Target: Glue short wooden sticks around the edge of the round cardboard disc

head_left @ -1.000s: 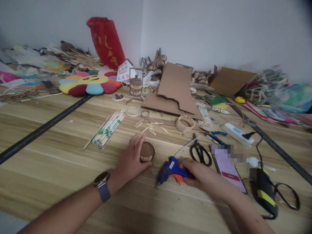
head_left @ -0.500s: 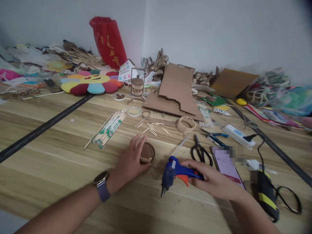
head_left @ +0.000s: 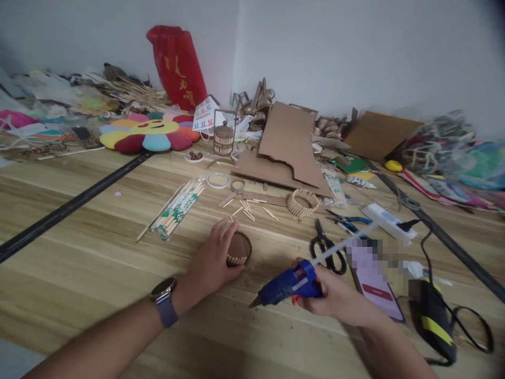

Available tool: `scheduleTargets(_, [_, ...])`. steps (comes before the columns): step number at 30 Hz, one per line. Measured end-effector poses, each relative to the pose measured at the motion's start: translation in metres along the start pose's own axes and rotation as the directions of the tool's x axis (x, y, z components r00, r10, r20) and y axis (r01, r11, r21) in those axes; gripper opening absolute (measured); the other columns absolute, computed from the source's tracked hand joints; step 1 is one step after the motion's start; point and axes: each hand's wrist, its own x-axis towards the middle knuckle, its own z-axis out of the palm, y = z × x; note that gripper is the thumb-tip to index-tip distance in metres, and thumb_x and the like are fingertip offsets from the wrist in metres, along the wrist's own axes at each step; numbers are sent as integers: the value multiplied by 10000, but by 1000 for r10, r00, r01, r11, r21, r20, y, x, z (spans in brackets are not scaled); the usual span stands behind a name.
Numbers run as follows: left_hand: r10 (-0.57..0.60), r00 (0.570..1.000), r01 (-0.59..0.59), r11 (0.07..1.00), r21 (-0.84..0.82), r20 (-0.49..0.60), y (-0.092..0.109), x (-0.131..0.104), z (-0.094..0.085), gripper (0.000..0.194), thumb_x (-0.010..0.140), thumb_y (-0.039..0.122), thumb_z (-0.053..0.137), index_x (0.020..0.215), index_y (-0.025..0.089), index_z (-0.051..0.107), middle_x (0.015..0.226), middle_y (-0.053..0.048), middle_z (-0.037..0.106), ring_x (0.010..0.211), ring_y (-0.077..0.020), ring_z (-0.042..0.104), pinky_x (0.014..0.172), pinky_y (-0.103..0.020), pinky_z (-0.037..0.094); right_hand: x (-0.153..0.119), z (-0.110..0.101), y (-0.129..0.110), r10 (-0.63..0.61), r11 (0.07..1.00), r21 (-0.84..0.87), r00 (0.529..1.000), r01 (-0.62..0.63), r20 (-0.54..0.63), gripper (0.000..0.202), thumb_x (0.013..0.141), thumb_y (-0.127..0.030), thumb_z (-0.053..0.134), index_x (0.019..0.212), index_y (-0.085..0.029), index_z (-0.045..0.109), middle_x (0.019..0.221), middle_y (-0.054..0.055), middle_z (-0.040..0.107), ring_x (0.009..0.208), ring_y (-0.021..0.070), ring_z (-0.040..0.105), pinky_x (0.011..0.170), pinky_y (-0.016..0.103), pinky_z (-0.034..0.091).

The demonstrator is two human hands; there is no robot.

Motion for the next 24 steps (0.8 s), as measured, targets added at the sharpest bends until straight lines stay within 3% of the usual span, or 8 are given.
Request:
scheduleTargets(3, [6, 1000, -6, 1000, 4, -7, 0, 0, 0, 1025, 717, 156, 801, 1553, 255, 216, 1555, -185, 383, 1472, -383, 354, 1174, -620, 377, 1, 5, 4, 21, 999, -36, 1000, -22, -12, 216, 738, -372, 719, 839, -190, 660, 745, -6, 620, 657, 149, 559, 628, 256, 523])
scheduleTargets(6, [13, 1000, -12, 1000, 7, -13, 1, 0, -1, 1033, 714, 133, 801, 1552, 259, 210, 1547, -182, 386, 1469, -377, 359, 1175, -616, 380, 5, 6, 10, -15, 1000, -20, 999, 14, -29, 317, 802, -494, 675, 871, -185, 705, 825, 41, 693, 733, 184, 630, 711, 302, 578])
scheduleTargets(11, [6, 1000, -6, 1000, 24, -11, 3, 1, -2, 1035, 714, 136, 803, 1549, 267, 205, 1540, -185, 383, 1463, -389, 367, 1158, -626, 400, 11, 13, 18, -91, 995, -61, 982, 82, -168, 452, 829, -600, 669, 986, -185, 752, 1018, 89, 765, 931, 253, 705, 892, 386, 601])
scheduleTargets(24, [-2, 1000, 2, 1000, 8, -20, 2, 0, -2, 1026, 712, 130, 798, 1552, 269, 225, 1540, -178, 392, 1459, -392, 376, 1155, -635, 402, 16, 29, 21, -197, 946, -297, 956, 128, -215, 430, 898, -580, 593, 999, -199, 765, 1027, 107, 782, 972, 291, 726, 893, 405, 599])
